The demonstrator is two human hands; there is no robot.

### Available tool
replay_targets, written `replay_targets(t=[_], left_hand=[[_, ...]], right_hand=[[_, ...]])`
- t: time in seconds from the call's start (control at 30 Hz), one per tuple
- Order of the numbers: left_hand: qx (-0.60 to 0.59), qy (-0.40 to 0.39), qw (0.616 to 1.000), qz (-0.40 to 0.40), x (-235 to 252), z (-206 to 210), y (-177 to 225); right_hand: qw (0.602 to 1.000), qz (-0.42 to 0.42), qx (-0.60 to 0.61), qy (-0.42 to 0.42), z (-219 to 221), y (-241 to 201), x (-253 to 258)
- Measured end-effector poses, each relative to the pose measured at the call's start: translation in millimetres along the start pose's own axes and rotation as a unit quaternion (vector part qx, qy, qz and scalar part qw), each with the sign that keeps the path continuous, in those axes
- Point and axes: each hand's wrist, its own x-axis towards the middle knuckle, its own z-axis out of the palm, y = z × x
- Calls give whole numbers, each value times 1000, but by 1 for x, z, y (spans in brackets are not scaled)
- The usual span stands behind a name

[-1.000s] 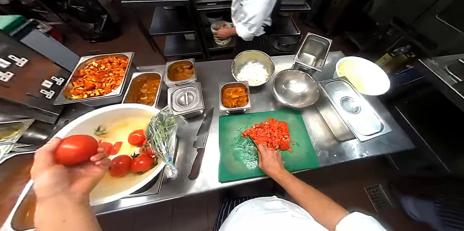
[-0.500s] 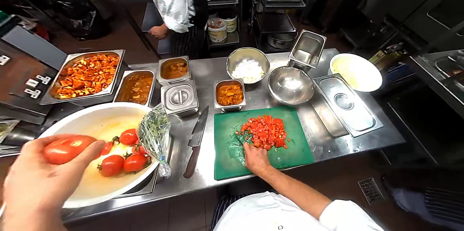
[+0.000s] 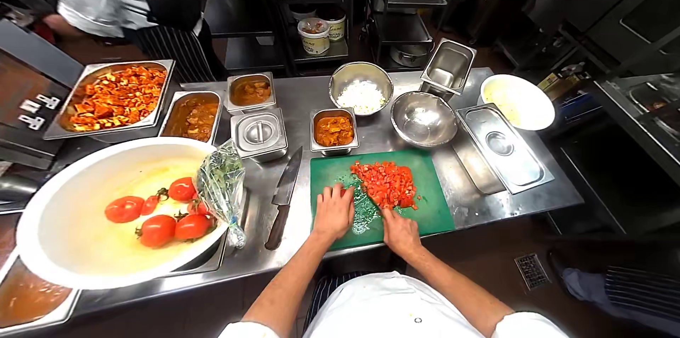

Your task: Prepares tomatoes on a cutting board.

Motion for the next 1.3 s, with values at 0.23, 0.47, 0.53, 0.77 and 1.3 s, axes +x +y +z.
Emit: replay_targets(t=[0.23,0.47,0.53,0.77,1.3], left_hand=[[-179,73,980,-47,-24,10,-13],[-179,89,979,-41,-32,17,-14],[-182,92,978,-40,-34,18,-14],[-234,123,964,-42,-34,22,-23],[-207,26,971,-118,-4,29,10]], right_hand=[[987,-82,57,126,6,-14,-3],[975,-174,43,132,6,-40,11],[976,-183,25,115,3,-46,19],[981,-180,-26,-62,9,-27,-9],[997,-64,16,33,16,-10,11]])
